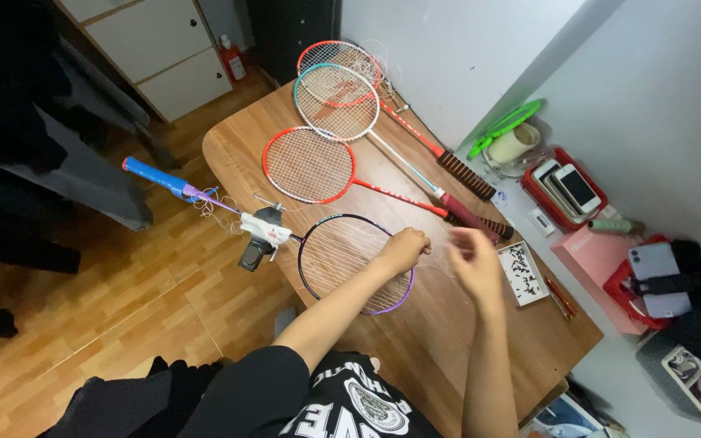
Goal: Manually weaving and threading strings through the frame of a badminton racket held in a stringing clamp.
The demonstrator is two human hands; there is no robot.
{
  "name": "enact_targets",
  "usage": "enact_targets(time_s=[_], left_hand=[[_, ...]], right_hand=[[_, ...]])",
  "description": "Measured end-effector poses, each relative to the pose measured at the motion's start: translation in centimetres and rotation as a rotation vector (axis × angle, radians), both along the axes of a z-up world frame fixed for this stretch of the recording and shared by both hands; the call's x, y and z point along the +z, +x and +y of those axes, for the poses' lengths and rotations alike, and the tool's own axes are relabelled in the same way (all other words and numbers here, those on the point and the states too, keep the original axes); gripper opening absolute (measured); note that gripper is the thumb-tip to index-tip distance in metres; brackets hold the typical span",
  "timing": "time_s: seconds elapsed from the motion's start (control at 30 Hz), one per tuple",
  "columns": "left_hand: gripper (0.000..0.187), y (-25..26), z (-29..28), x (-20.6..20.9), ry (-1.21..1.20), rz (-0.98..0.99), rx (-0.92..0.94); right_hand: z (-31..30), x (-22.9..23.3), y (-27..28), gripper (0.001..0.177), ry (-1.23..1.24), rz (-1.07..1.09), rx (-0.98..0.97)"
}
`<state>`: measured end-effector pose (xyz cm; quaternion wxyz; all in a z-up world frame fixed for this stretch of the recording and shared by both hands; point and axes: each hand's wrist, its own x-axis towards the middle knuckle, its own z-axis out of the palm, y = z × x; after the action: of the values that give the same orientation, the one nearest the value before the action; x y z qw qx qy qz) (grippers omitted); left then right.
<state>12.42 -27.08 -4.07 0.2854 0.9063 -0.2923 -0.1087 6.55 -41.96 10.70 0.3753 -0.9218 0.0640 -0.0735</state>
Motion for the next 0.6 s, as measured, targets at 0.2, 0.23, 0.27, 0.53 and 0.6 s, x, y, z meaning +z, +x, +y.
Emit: enact_targets(time_s=[0.2, 0.23, 0.27, 0.53, 0.6], left_hand=[[0.017, 0.5, 0.6, -0.6, 0.003, 0.017, -0.005], [0.012, 0.9, 0.4, -1.8, -0.029, -0.047, 0.007], [0.010, 0.7, 0.2, -3.1, -0.060, -0.104, 0.014], [0.032, 0.2, 3.4, 1.8, -0.176, -0.062, -0.054], [0.036, 0.2, 3.4, 0.9, -0.200, -0.050, -0.058]], right_hand=[[0.3, -7.9, 1.6, 0.036, 0.302, 0.410, 0.216], [-0.5, -8.6, 1.8, 0.025, 0.324, 0.441, 0.157], [-1.3, -9.5, 1.3, 0.017, 0.347, 0.478, 0.092], [-10.0, -11.6, -0.6, 0.027, 1.340, 0.106, -0.399], [-14.4, -12.3, -2.3, 0.029, 1.672, -0.022, -0.593]])
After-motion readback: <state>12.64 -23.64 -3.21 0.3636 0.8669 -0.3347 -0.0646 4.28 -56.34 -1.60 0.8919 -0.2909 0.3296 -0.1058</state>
